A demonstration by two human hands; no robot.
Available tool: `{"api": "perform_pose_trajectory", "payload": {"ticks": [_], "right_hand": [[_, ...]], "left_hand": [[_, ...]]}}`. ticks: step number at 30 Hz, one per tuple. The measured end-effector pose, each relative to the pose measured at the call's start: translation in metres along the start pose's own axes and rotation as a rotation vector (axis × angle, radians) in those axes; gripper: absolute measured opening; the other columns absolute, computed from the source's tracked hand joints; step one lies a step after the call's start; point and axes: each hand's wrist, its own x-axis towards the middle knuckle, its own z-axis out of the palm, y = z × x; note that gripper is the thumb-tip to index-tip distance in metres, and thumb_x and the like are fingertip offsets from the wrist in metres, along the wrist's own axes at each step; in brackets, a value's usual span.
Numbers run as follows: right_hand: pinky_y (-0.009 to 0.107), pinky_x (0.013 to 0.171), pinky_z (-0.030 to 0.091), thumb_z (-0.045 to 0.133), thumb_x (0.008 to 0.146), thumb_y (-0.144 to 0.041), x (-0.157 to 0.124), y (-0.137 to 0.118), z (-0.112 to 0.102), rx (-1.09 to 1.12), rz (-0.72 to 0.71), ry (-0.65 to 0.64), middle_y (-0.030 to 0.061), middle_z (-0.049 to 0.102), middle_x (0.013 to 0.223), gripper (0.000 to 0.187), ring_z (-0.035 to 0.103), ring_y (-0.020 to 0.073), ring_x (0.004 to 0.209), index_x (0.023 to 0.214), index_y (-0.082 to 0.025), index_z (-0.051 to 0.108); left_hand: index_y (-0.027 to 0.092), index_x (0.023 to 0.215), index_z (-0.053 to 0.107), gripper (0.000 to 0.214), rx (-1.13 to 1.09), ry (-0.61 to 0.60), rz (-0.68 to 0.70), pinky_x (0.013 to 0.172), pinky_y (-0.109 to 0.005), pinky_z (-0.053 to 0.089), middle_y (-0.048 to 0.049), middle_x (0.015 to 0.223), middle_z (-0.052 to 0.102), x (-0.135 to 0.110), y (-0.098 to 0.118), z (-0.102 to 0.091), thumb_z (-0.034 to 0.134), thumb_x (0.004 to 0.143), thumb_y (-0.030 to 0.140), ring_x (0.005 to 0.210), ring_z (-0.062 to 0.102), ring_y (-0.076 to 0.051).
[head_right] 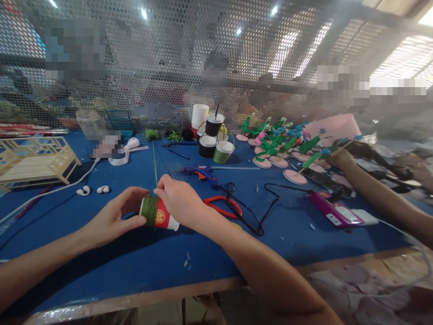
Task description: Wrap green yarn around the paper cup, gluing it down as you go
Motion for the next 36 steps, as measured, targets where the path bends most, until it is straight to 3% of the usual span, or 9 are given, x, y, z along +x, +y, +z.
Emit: {"api": "perform_pose_trajectory", "payload": {"ticks": [7,18,27,32,36], "right_hand": [[0.026,0.059,0.036,0.044,0.086,-0.020,-0.002,-0.001,0.005,-0.103,-0.052,0.036,0.0019,0.059,0.072,0.008,0.056,0.0157,0.065,0.078,-0.019,0.046],[0.028,0.069,0.043,0.047,0.084,-0.020,-0.003,-0.004,-0.002,0.239,-0.029,0.011,0.0037,0.067,0.085,0.011,0.062,0.0160,0.079,0.074,-0.020,0.049],[0.032,0.074,0.045,0.048,0.081,-0.023,0.001,0.002,-0.002,0.415,-0.003,-0.057,0.0071,0.066,0.089,0.013,0.061,0.0168,0.082,0.069,-0.019,0.047],[0.030,0.074,0.046,0.054,0.076,-0.023,0.005,0.001,-0.002,0.553,0.014,-0.093,0.0072,0.064,0.090,0.010,0.059,0.0153,0.081,0.068,-0.017,0.051],[0.028,0.069,0.045,0.055,0.075,-0.025,0.007,0.001,-0.003,0.574,-0.002,-0.111,0.0043,0.062,0.083,0.010,0.057,0.0134,0.074,0.069,-0.016,0.053]], "left_hand": [[0.015,0.099,0.046,0.036,-0.035,-0.028,-0.052,0.075,-0.037,0.051,-0.0065,0.091,0.059,-0.001,0.004,0.003,0.061,0.075,0.036,0.083,0.060,-0.020],[0.018,0.108,0.046,0.038,0.189,0.008,0.265,0.081,-0.036,0.046,-0.0087,0.102,0.052,-0.002,0.001,-0.003,0.062,0.077,0.034,0.093,0.053,-0.021],[0.021,0.113,0.042,0.044,0.298,0.024,0.359,0.087,-0.035,0.045,-0.0093,0.109,0.050,-0.004,-0.004,-0.003,0.063,0.077,0.036,0.102,0.051,-0.021],[0.023,0.119,0.040,0.041,0.359,-0.042,0.470,0.091,-0.036,0.045,-0.0100,0.114,0.046,-0.004,-0.002,-0.002,0.056,0.083,0.034,0.107,0.049,-0.021],[0.027,0.125,0.035,0.045,0.409,-0.099,0.463,0.092,-0.040,0.045,-0.0102,0.116,0.044,-0.004,0.000,-0.003,0.053,0.084,0.034,0.109,0.048,-0.023]]}}
